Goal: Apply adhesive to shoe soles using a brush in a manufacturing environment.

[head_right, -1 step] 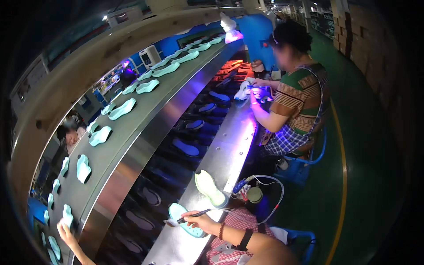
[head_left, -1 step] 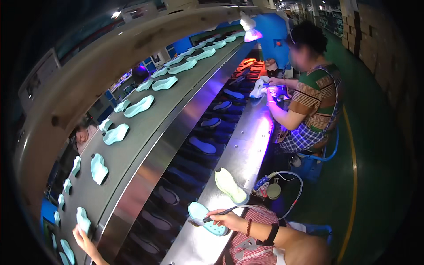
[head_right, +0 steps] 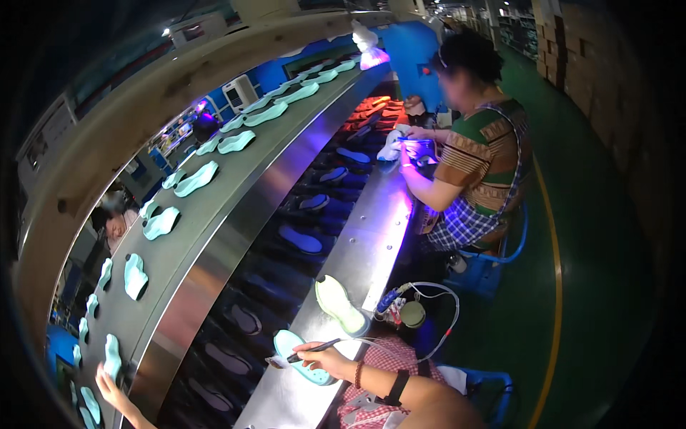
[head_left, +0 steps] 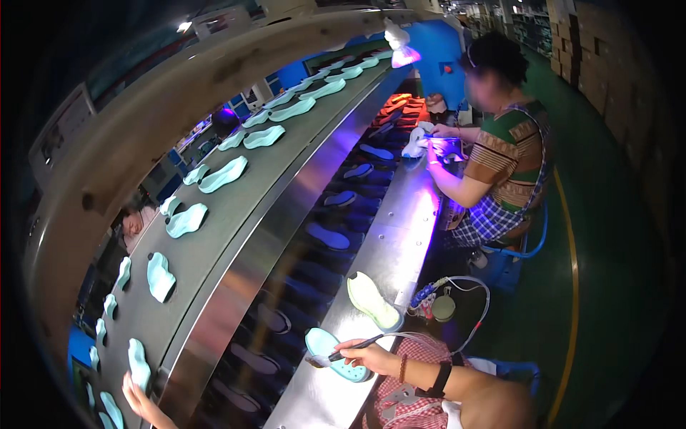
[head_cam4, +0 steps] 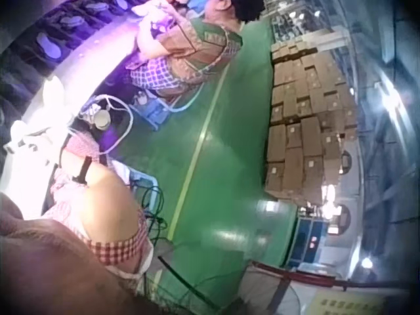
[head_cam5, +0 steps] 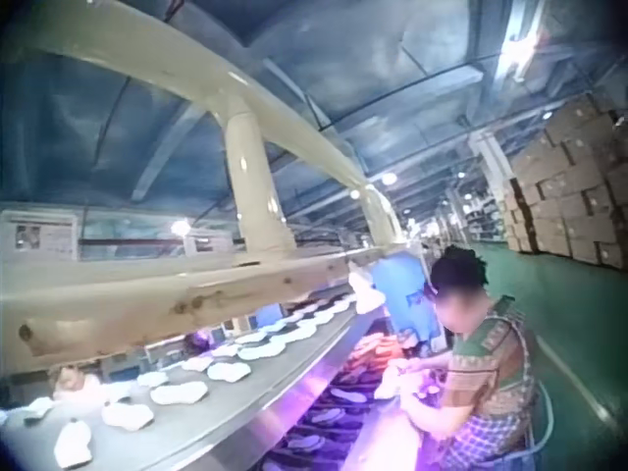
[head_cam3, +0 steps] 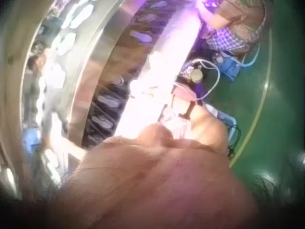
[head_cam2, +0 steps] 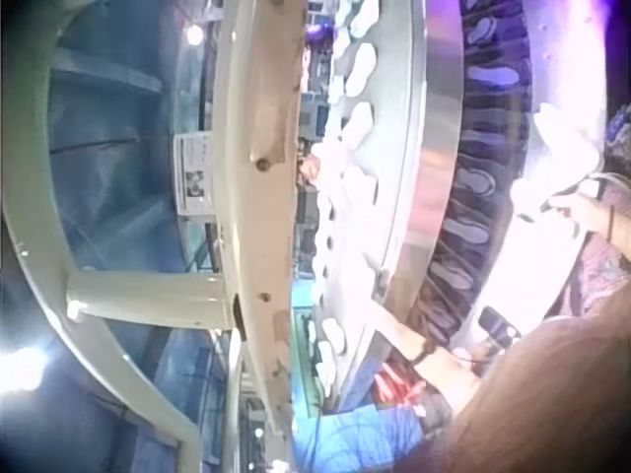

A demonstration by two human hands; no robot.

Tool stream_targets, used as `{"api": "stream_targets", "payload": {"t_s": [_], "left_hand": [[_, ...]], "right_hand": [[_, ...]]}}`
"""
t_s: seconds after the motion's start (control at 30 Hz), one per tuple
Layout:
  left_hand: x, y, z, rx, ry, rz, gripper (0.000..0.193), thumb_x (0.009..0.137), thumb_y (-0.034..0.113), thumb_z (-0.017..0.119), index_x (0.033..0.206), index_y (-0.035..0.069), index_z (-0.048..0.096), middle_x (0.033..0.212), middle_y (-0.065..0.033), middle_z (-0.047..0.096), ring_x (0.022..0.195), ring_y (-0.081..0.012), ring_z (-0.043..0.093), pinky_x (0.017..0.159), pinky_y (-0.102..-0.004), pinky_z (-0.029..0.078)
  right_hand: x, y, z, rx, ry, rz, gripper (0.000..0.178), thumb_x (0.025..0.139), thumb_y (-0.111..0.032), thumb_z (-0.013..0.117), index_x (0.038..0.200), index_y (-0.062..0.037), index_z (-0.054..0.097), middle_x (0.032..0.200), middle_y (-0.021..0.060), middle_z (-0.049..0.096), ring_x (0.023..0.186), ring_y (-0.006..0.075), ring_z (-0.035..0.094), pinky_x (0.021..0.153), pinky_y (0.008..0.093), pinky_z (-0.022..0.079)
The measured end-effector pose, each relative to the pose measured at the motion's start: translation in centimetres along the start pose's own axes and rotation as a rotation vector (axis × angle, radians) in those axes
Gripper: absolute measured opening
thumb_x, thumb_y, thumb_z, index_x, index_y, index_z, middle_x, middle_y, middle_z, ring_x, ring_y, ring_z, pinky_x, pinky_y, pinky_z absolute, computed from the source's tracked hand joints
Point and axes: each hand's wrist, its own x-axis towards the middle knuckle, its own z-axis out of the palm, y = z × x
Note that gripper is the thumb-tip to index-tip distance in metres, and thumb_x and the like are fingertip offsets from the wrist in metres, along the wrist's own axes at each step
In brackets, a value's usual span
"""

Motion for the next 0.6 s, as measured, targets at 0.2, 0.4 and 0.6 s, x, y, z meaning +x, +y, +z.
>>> {"api": "stream_targets", "payload": {"t_s": [0.2, 0.4, 0.6], "left_hand": [[-6.5, 8.9, -3.5, -0.074, 0.098, -0.130, 0.051, 0.082, 0.045, 0.044, 0.116, 0.007, 0.045, 0.104, -0.0154, 0.052, 0.097, -0.0337, 0.050, 0.087, -0.0452, 0.036], [-10.3, 13.9, -1.2, -0.345, 0.053, -0.239, 0.058, 0.079, 0.052, 0.040, 0.118, 0.009, 0.043, 0.108, -0.0148, 0.051, 0.099, -0.0346, 0.049, 0.088, -0.0472, 0.035], [-15.4, 16.4, 3.2, -1.061, -0.041, -0.528, 0.066, 0.077, 0.059, 0.036, 0.121, 0.010, 0.042, 0.111, -0.0142, 0.050, 0.102, -0.0355, 0.048, 0.090, -0.0492, 0.033]], "right_hand": [[0.7, 1.4, -0.1, -0.022, -0.007, 0.089, 0.028, 0.084, -0.016, 0.057, 0.108, -0.0036, 0.055, 0.098, 0.0026, 0.057, 0.077, 0.0077, 0.053, 0.067, 0.0213, 0.044], [1.0, 1.5, -1.2, -0.046, 0.038, 0.071, 0.028, 0.084, -0.015, 0.057, 0.109, -0.0032, 0.054, 0.100, 0.0030, 0.057, 0.083, 0.0079, 0.053, 0.071, 0.0223, 0.045], [2.2, 1.2, -1.3, 0.013, -0.052, -0.002, 0.028, 0.084, -0.014, 0.057, 0.108, -0.0010, 0.054, 0.096, 0.0048, 0.059, 0.082, 0.0094, 0.056, 0.070, 0.0214, 0.046]]}}
